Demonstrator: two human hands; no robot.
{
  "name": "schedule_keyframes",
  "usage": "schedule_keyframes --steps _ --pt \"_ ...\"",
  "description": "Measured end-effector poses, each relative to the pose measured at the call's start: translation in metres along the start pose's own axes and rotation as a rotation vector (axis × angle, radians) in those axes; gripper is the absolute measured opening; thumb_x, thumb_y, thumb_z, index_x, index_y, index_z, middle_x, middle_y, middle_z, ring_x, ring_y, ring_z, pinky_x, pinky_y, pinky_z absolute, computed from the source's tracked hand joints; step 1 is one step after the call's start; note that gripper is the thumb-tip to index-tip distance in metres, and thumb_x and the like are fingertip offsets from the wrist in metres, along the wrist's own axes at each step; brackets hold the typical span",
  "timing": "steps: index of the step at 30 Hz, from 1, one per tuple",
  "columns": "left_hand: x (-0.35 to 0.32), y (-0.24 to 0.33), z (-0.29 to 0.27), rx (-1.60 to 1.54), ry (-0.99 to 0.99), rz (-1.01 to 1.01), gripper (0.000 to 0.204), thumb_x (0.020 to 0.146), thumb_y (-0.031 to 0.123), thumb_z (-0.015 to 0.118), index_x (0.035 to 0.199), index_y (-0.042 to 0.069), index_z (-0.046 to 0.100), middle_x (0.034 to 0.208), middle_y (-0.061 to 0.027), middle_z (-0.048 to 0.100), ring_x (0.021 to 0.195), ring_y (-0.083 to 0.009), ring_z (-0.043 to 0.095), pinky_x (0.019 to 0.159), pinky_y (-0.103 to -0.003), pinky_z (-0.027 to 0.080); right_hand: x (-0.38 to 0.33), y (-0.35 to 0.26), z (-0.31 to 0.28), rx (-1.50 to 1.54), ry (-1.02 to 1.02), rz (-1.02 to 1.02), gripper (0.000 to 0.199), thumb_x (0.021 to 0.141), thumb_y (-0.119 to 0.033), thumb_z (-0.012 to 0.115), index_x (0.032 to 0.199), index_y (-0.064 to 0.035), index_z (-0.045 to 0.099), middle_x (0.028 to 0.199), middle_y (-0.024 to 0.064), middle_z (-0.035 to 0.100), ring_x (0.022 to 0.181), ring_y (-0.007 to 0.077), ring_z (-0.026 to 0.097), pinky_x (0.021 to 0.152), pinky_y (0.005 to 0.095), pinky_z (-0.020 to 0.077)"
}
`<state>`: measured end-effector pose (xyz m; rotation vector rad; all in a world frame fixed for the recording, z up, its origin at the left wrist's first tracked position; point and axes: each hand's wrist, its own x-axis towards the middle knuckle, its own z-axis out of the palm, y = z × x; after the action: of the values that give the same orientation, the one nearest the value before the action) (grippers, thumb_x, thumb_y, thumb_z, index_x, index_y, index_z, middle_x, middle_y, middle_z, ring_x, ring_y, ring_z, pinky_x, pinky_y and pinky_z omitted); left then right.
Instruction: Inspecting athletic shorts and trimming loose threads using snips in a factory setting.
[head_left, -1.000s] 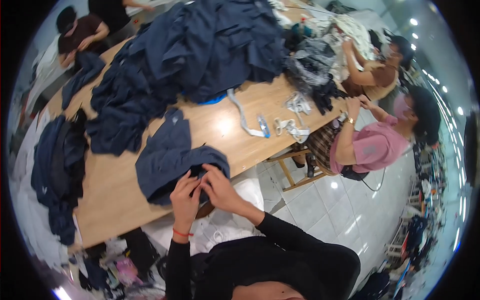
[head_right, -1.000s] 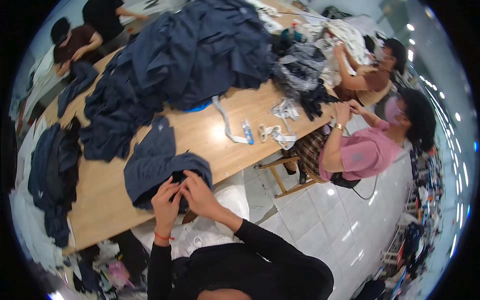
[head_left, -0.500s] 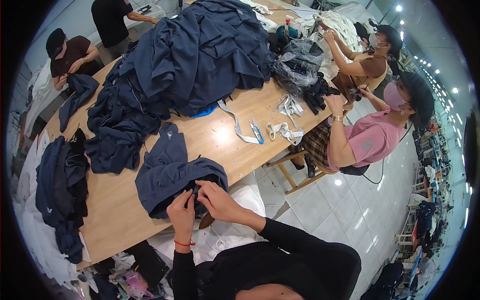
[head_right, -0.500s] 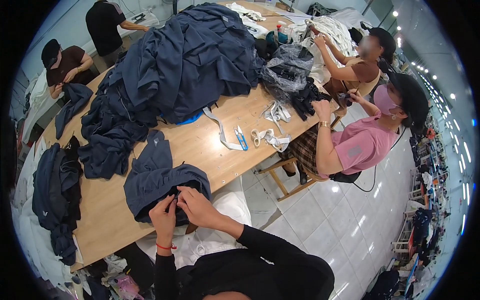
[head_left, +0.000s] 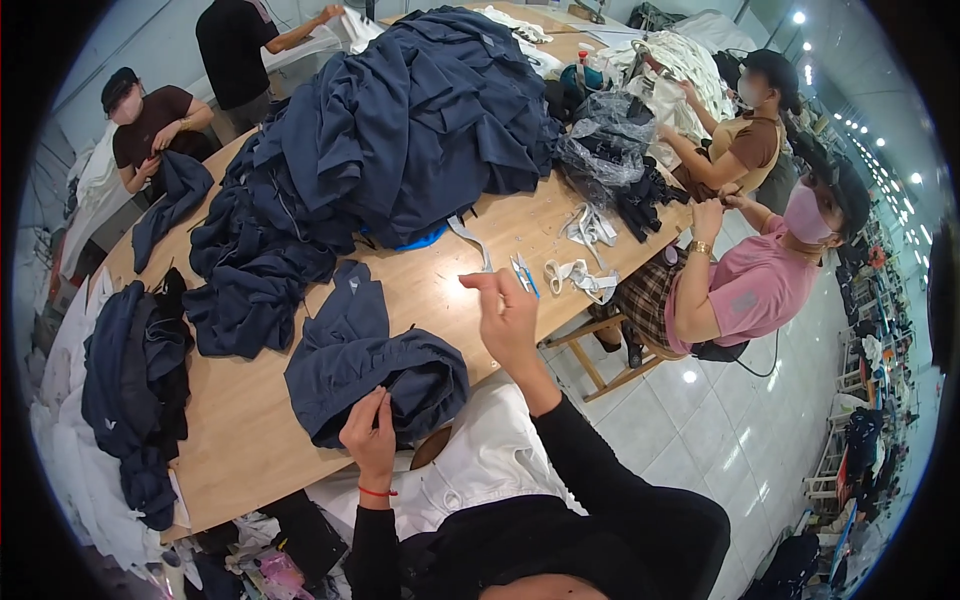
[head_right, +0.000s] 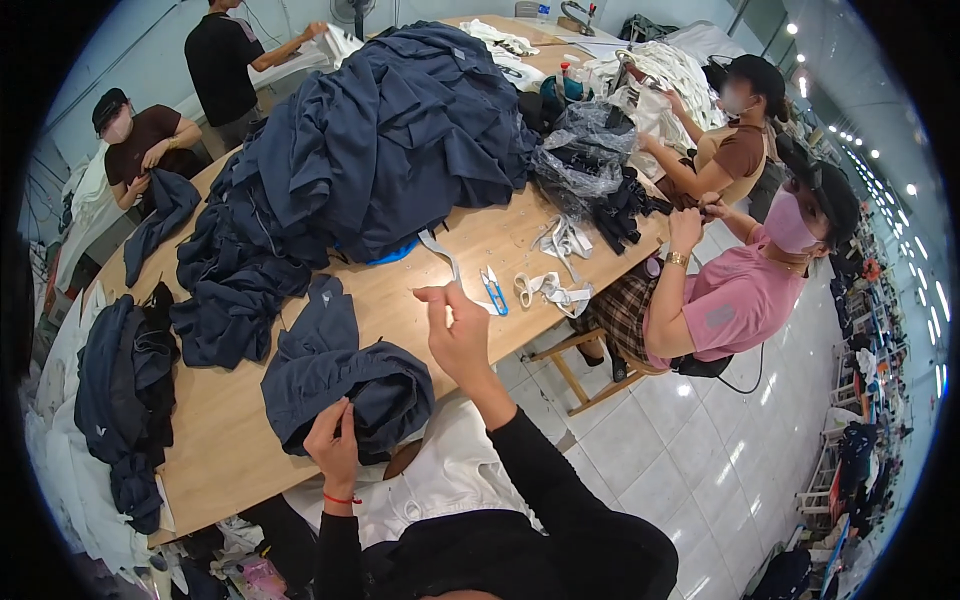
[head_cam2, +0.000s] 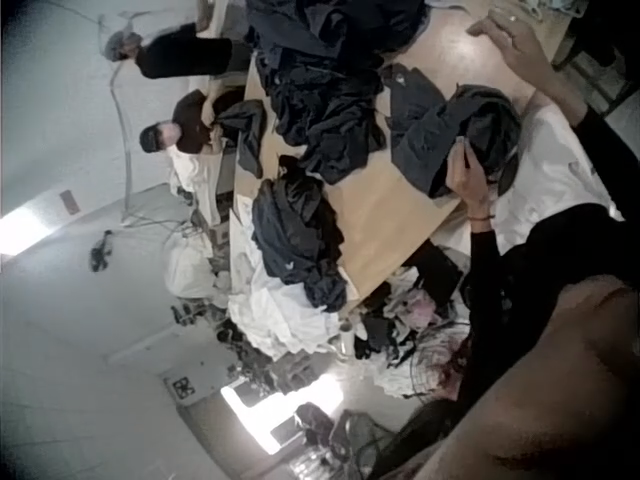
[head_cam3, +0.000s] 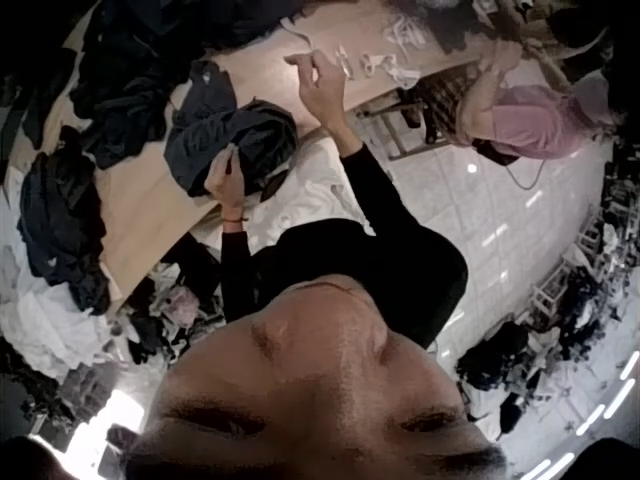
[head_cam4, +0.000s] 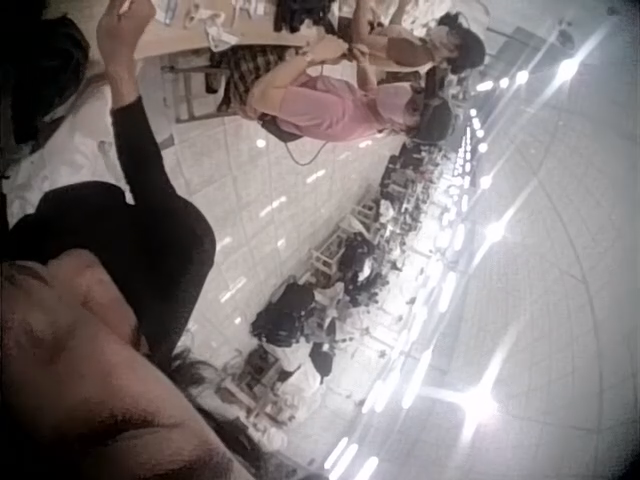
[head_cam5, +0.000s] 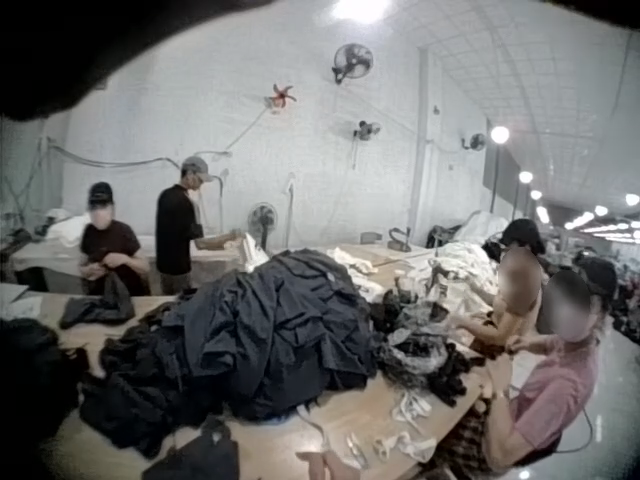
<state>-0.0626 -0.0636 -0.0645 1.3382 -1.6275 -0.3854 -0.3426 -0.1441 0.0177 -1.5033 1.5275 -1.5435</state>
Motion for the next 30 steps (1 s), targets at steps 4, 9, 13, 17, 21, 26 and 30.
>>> schedule_keyframes --steps 4,9,13,17,21,26,30 --pt "-0.005 -0.028 0.006 0.047 -0.054 0.019 0.008 0.106 -0.001 0.075 0.112 -0.005 0.077 0.114 -0.0216 0.084 0.101 -0.0393 0.084 0.090 -0.040 0.065 -0.012 0.070 0.039 -0.265 -0.175 -0.187 0.034 0.109 -0.019 0.071 0.138 -0.0024 0.071 0.147 0.0226 0.073 0.147 0.0454 0.060 0.126 0.0536 0.0443" --pt "-0.028 -0.057 0.018 0.007 0.000 -0.033 0.008 0.112 0.003 0.069 0.111 -0.004 0.065 0.122 -0.0246 0.083 0.101 -0.0411 0.083 0.088 -0.043 0.064 -0.049 0.123 0.060 -0.717 -0.287 -0.376 0.039 0.106 -0.021 0.072 0.143 -0.0087 0.072 0.161 0.0195 0.064 0.158 0.0394 0.052 0.132 0.0603 0.0359" --pt "-0.042 -0.066 0.019 0.002 0.014 -0.134 0.015 0.111 0.006 0.072 0.105 -0.003 0.062 0.125 -0.0248 0.083 0.097 -0.0389 0.083 0.084 -0.041 0.064 -0.051 0.126 0.059 -0.666 -0.275 -0.313 0.039 0.105 -0.021 0.072 0.143 -0.0102 0.073 0.163 0.0177 0.064 0.158 0.0388 0.053 0.133 0.0599 0.0355" --pt "-0.042 -0.066 0.026 0.074 0.031 -0.022 0.016 0.109 0.004 0.074 0.104 -0.001 0.061 0.124 -0.0251 0.083 0.089 -0.0396 0.080 0.076 -0.041 0.063 -0.049 0.122 0.056 -0.674 -0.282 -0.341 0.038 0.106 -0.021 0.072 0.142 -0.0099 0.072 0.162 0.0182 0.063 0.157 0.0386 0.053 0.132 0.0594 0.0360" --pt "-0.040 -0.066 0.030 0.111 0.061 0.043 0.016 0.106 0.002 0.075 0.100 0.000 0.060 0.124 -0.0246 0.082 0.090 -0.0414 0.080 0.076 -0.044 0.063 -0.050 0.119 0.056 -0.682 -0.290 -0.337 0.037 0.105 -0.020 0.072 0.141 -0.0107 0.072 0.162 0.0176 0.063 0.158 0.0375 0.052 0.132 0.0588 0.0360" --pt "-0.038 -0.066 0.025 0.205 0.001 0.085 0.016 0.103 -0.001 0.073 0.097 0.000 0.057 0.122 -0.0254 0.080 0.095 -0.0442 0.079 0.078 -0.047 0.062 -0.049 0.119 0.057 -0.705 -0.318 -0.303 0.037 0.105 -0.019 0.072 0.141 -0.0106 0.072 0.161 0.0172 0.063 0.157 0.0375 0.053 0.132 0.0585 0.0366" --pt "-0.032 -0.057 0.026 0.178 0.019 0.110 0.021 0.100 0.001 0.077 0.097 0.001 0.056 0.126 -0.0248 0.078 0.097 -0.0450 0.078 0.079 -0.048 0.061 -0.053 0.128 0.058 -0.691 -0.278 -0.348 0.038 0.103 -0.020 0.074 0.140 -0.0097 0.072 0.161 0.0182 0.063 0.157 0.0384 0.052 0.132 0.0591 0.0368"
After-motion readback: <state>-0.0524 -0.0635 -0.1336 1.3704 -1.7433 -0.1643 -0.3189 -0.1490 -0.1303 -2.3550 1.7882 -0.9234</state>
